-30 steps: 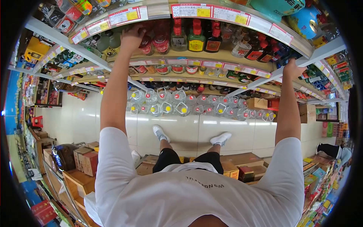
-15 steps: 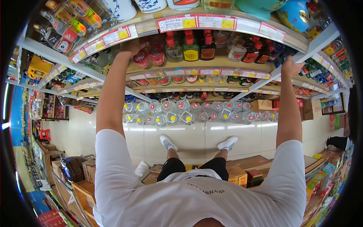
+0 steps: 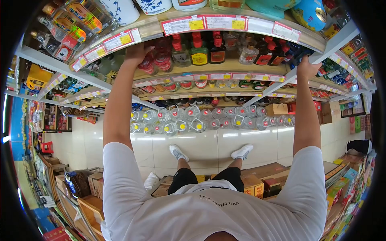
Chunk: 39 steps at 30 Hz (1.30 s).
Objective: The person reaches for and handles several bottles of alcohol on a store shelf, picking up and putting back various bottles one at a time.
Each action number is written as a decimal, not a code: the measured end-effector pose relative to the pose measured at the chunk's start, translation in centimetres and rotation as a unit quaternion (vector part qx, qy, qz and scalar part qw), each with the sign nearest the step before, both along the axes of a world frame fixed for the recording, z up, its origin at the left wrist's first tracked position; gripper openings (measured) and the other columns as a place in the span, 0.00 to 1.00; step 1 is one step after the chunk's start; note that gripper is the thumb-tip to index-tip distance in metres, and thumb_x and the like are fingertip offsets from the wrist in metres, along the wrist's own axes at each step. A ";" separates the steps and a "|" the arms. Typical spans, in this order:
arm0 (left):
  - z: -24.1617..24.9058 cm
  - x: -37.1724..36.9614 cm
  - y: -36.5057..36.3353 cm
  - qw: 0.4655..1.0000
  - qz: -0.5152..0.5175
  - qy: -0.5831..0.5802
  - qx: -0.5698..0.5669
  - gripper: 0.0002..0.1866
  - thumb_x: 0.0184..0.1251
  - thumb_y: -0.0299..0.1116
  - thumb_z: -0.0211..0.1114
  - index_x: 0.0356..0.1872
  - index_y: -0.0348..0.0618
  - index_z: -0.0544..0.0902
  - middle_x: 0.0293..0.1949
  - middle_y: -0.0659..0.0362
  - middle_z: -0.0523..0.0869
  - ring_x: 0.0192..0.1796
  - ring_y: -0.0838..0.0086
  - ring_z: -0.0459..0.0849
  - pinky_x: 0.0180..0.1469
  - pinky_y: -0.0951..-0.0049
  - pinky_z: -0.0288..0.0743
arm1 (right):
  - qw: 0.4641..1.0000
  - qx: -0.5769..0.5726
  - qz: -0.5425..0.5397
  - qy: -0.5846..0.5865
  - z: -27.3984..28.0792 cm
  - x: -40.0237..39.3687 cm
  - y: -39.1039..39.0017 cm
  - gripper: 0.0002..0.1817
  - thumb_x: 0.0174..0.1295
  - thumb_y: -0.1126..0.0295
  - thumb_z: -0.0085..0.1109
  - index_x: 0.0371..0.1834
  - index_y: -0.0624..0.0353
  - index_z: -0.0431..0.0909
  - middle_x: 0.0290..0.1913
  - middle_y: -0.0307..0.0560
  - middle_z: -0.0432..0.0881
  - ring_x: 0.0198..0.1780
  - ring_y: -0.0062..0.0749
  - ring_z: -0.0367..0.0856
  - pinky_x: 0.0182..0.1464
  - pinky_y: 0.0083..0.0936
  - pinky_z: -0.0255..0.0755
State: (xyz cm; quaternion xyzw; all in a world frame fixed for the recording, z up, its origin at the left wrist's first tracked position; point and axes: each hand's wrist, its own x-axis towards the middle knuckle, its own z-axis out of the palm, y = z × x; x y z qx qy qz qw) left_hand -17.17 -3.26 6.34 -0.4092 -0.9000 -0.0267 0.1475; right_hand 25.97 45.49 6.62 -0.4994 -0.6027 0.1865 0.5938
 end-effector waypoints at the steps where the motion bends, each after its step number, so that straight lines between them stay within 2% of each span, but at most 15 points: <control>1: -0.1 0.1 -0.1 1.000 0.002 0.003 0.006 0.31 0.67 0.61 0.58 0.54 0.42 0.81 0.53 0.46 0.83 0.58 0.51 0.79 0.59 0.54 0.73 | 1.000 0.012 0.000 0.001 -0.3 0.0 0.4 0.31 0.46 0.58 0.67 0.52 0.63 0.71 0.46 0.60 0.83 0.50 0.57 0.81 0.54 0.45 0.72; 2: 0.0 0.3 0.0 1.000 0.005 0.005 0.011 0.30 0.67 0.61 0.58 0.52 0.42 0.81 0.51 0.47 0.84 0.56 0.51 0.81 0.58 0.54 0.74 | 1.000 0.023 0.001 0.002 -0.6 0.0 0.7 0.31 0.45 0.59 0.67 0.52 0.63 0.71 0.45 0.59 0.83 0.49 0.57 0.81 0.54 0.45 0.72; 5: 1.7 2.7 0.7 0.996 0.082 -0.041 0.000 0.29 0.67 0.55 0.61 0.61 0.46 0.76 0.59 0.47 0.79 0.60 0.50 0.78 0.59 0.52 0.72 | 1.000 0.014 0.009 0.011 -0.3 0.0 0.3 0.30 0.46 0.59 0.67 0.51 0.63 0.71 0.45 0.59 0.83 0.49 0.56 0.82 0.54 0.45 0.72; 8: 1.4 4.6 1.7 0.985 -0.017 0.037 0.169 0.25 0.67 0.51 0.63 0.55 0.43 0.79 0.54 0.47 0.83 0.57 0.49 0.79 0.57 0.49 0.72 | 1.000 0.011 0.013 0.011 0.2 -0.1 -0.2 0.32 0.45 0.58 0.66 0.53 0.65 0.70 0.48 0.61 0.82 0.51 0.58 0.81 0.56 0.43 0.71; 11: 1.6 8.3 4.1 0.945 -0.122 0.051 0.301 0.23 0.63 0.52 0.67 0.45 0.41 0.83 0.41 0.47 0.86 0.46 0.50 0.82 0.51 0.52 0.73 | 1.000 -0.003 0.009 0.011 0.3 0.0 -0.4 0.32 0.45 0.59 0.66 0.53 0.65 0.70 0.48 0.61 0.82 0.51 0.58 0.81 0.55 0.44 0.72; 14: 1.6 11.2 5.3 0.957 -0.107 0.056 0.263 0.25 0.60 0.53 0.70 0.46 0.41 0.83 0.42 0.50 0.85 0.49 0.52 0.79 0.52 0.53 0.72 | 1.000 -0.013 0.001 0.006 0.1 -0.2 -0.1 0.31 0.46 0.59 0.66 0.52 0.64 0.70 0.48 0.61 0.82 0.51 0.57 0.81 0.55 0.44 0.72; 15: 1.5 11.4 5.5 0.964 -0.091 0.017 0.249 0.26 0.57 0.54 0.72 0.44 0.41 0.83 0.43 0.52 0.85 0.53 0.54 0.77 0.54 0.54 0.70 | 1.000 -0.017 -0.001 0.004 0.1 -0.2 0.0 0.31 0.46 0.59 0.66 0.52 0.63 0.70 0.47 0.60 0.83 0.51 0.57 0.81 0.55 0.44 0.72; 18: 0.6 11.2 5.8 0.976 -0.070 0.002 0.206 0.25 0.56 0.53 0.73 0.44 0.42 0.83 0.41 0.52 0.84 0.52 0.53 0.77 0.55 0.54 0.69 | 1.000 -0.011 0.008 0.013 0.1 -0.1 -0.2 0.30 0.46 0.59 0.66 0.51 0.63 0.71 0.46 0.60 0.83 0.50 0.57 0.81 0.55 0.44 0.72; 21: 0.3 11.5 5.7 0.979 -0.080 -0.007 0.190 0.25 0.57 0.52 0.72 0.46 0.43 0.82 0.41 0.53 0.84 0.52 0.53 0.77 0.55 0.50 0.68 | 1.000 0.001 0.005 0.008 0.3 -0.1 -0.4 0.30 0.46 0.59 0.66 0.51 0.63 0.70 0.45 0.60 0.83 0.50 0.57 0.81 0.55 0.44 0.72; 24: 0.7 12.4 5.6 0.985 -0.028 -0.078 0.149 0.22 0.58 0.48 0.70 0.47 0.46 0.80 0.44 0.54 0.85 0.55 0.52 0.76 0.56 0.47 0.66 | 1.000 0.008 0.006 0.007 0.4 -0.2 -0.7 0.28 0.47 0.59 0.67 0.49 0.63 0.70 0.45 0.59 0.83 0.49 0.56 0.81 0.53 0.44 0.72; 27: 0.2 13.3 5.6 0.982 -0.042 -0.035 0.183 0.22 0.59 0.46 0.69 0.51 0.46 0.78 0.44 0.54 0.85 0.56 0.52 0.76 0.57 0.45 0.64 | 1.000 0.011 0.003 0.010 0.4 -0.3 -0.8 0.28 0.47 0.59 0.67 0.49 0.63 0.70 0.44 0.59 0.83 0.48 0.55 0.81 0.53 0.44 0.72; 30: -0.1 13.5 5.5 0.974 -0.053 -0.057 0.210 0.23 0.61 0.45 0.68 0.53 0.45 0.77 0.43 0.54 0.86 0.55 0.52 0.78 0.59 0.44 0.62 | 1.000 -0.004 -0.004 0.004 0.3 -0.3 -0.5 0.28 0.47 0.59 0.67 0.49 0.63 0.70 0.45 0.59 0.82 0.48 0.56 0.81 0.53 0.44 0.72; 33: -0.1 13.8 5.4 0.972 -0.066 -0.078 0.211 0.26 0.61 0.48 0.68 0.55 0.43 0.76 0.46 0.48 0.85 0.54 0.49 0.79 0.57 0.43 0.64 | 1.000 0.028 0.004 -0.002 -0.4 0.0 0.3 0.28 0.46 0.59 0.68 0.49 0.62 0.70 0.45 0.60 0.82 0.48 0.57 0.80 0.53 0.45 0.72; 36: -0.5 13.6 5.3 0.971 -0.092 -0.043 0.215 0.24 0.62 0.46 0.68 0.51 0.38 0.78 0.46 0.46 0.84 0.51 0.49 0.80 0.57 0.48 0.66 | 0.999 0.020 -0.022 -0.030 -0.5 0.0 0.6 0.28 0.46 0.60 0.68 0.48 0.62 0.70 0.45 0.61 0.82 0.48 0.58 0.80 0.53 0.46 0.72; 39: -0.4 13.6 5.3 0.963 -0.109 -0.069 0.236 0.20 0.62 0.44 0.67 0.48 0.40 0.79 0.44 0.48 0.85 0.52 0.51 0.80 0.65 0.45 0.60 | 1.000 0.017 -0.010 -0.005 -0.3 0.0 0.3 0.29 0.46 0.60 0.68 0.48 0.62 0.70 0.43 0.60 0.83 0.47 0.58 0.81 0.53 0.46 0.72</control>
